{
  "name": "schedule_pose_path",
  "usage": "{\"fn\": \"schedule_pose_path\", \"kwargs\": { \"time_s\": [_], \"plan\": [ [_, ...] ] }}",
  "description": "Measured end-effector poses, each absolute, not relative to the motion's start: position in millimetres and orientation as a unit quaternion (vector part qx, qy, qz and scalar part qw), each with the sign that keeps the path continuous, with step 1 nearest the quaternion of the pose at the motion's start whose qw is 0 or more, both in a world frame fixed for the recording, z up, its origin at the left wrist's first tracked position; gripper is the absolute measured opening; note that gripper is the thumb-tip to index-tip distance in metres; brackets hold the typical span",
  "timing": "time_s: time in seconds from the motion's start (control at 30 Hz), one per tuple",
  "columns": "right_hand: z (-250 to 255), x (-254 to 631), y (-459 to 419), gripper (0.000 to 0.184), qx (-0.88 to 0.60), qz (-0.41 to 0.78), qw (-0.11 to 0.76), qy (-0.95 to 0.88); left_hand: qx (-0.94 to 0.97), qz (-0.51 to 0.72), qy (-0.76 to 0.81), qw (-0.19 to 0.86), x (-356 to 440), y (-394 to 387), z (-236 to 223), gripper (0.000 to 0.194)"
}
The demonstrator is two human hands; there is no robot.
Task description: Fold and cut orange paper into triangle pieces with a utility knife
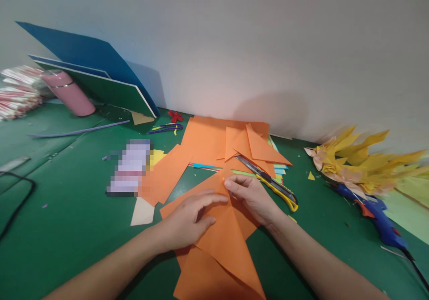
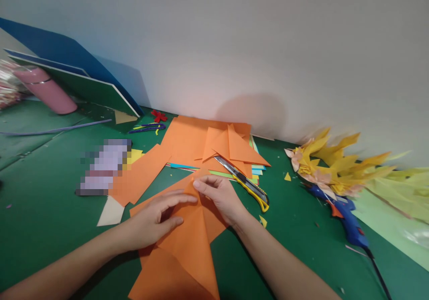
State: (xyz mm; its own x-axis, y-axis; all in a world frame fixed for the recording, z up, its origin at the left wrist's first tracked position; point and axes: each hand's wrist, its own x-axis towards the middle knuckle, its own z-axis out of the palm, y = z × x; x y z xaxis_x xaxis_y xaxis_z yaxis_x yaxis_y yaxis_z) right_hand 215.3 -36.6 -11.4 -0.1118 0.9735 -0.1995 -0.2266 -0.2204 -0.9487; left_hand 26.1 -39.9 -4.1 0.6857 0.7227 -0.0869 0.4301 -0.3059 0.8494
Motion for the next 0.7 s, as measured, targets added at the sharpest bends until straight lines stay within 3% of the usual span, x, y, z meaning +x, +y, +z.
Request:
{"fn": "schedule_pose_path", "kwargs": {
  "time_s": [0.7],
  "plan": [
    [-10.2, 211.2, -37.4, 0.022, -0.455, 0.653, 0.509, -0.328, 0.811, 0.123, 0.317, 0.475, 25.3, -37.1, 0.6, 0.055]
  ]
}}
